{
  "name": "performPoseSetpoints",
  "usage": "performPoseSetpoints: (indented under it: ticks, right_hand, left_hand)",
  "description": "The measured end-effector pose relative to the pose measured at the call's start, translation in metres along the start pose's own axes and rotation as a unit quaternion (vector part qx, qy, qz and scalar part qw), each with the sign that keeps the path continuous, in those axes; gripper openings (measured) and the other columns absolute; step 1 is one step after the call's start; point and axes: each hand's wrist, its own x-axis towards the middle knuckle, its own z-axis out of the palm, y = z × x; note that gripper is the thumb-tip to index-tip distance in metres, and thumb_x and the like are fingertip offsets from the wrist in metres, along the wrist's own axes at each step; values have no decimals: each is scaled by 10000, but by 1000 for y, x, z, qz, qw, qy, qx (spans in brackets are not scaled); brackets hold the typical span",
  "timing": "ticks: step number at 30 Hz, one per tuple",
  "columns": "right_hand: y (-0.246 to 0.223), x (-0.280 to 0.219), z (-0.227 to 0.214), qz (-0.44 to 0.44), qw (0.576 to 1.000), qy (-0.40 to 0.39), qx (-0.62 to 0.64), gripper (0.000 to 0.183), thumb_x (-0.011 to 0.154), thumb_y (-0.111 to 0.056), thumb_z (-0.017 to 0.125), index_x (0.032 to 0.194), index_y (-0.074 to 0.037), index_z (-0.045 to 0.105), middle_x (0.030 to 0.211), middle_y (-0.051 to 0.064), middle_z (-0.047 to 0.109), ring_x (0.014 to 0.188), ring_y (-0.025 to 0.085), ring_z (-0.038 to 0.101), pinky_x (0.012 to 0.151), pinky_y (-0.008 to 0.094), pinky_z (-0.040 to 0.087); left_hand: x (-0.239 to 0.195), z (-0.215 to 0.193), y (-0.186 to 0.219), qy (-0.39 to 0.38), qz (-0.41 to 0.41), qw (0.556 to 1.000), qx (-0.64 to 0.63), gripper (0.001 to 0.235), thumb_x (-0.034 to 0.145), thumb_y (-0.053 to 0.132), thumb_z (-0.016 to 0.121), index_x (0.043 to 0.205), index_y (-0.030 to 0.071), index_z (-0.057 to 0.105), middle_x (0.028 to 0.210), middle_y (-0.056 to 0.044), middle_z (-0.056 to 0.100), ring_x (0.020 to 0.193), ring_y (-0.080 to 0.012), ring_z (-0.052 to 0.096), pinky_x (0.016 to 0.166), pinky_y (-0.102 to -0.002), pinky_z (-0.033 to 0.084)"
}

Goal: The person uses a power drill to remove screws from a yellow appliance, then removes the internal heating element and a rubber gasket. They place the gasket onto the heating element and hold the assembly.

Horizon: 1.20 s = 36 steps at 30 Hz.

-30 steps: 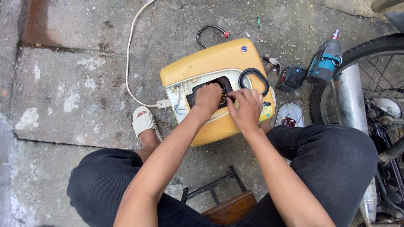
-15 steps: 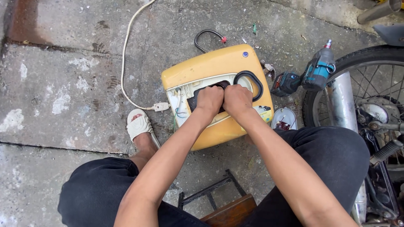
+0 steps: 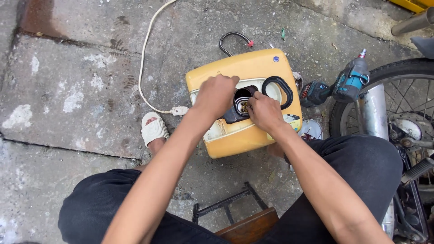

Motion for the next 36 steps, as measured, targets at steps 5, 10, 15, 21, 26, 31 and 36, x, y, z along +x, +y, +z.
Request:
performPoseSetpoints:
  ticks: [5, 10, 15, 21, 26, 31, 36]
  right_hand:
    - [-1, 7, 20, -62, 996, 43, -52, 147, 935, -198, 670, 998, -93, 751, 911, 61, 622, 926, 309, 694, 727, 461, 591]
    - [-3, 17, 17, -104, 989, 67, -86, 114, 944, -182, 669, 981, -97, 735, 941, 48, 566, 983, 281, 633, 753, 433, 587]
    - [17, 29, 39, -149, 975, 92, -140, 111, 962, -212, 665, 923, -134, 734, 997, 8, 538, 1002, 224, 569, 798, 352, 526]
    - [25, 46, 69, -159, 968, 41, -191, 193, 952, -275, 601, 803, -219, 710, 891, -41, 608, 898, 181, 614, 735, 309, 534]
    - [13, 61, 59, -69, 972, -59, -217, 131, 902, -149, 625, 887, -159, 755, 822, 47, 756, 759, 300, 754, 684, 416, 577]
    - [1, 56, 43, -71, 964, -115, -231, 323, 915, -115, 580, 1158, -207, 771, 1105, 75, 743, 840, 364, 764, 722, 480, 599]
    - [9, 65, 51, -69, 951, -160, -253, 521, 928, -101, 522, 1434, -180, 615, 1082, 152, 774, 912, 378, 772, 760, 506, 606]
  left_hand:
    - [-89, -93, 33, 24, -39, 989, -143, 295, 981, 109, 578, 1222, 15, 718, 969, -225, 769, 887, -482, 729, 752, -590, 587]
    - [-118, -80, 18, -34, -107, 994, -6, 318, 960, 140, 576, 1237, 90, 724, 899, -177, 776, 814, -440, 750, 718, -563, 605]
    - [-101, -42, 0, -52, -101, 993, -15, 311, 969, 141, 551, 1216, 88, 733, 908, -185, 775, 832, -455, 746, 738, -572, 603]
    - [-93, -6, -18, -147, -115, 981, 47, 320, 927, 107, 632, 1231, 68, 724, 892, -198, 768, 821, -415, 756, 708, -529, 617]
    - [-92, 2, -18, -169, -119, 978, 35, 326, 920, 116, 651, 1235, 71, 725, 881, -200, 762, 778, -399, 755, 649, -523, 619]
    - [-97, -6, -13, -171, -120, 977, 32, 313, 924, 48, 617, 1218, 23, 721, 868, -219, 757, 810, -412, 758, 666, -526, 618]
    - [-96, -7, -13, -154, -111, 982, 12, 297, 926, 38, 606, 1198, 10, 722, 853, -236, 750, 793, -421, 756, 649, -526, 622]
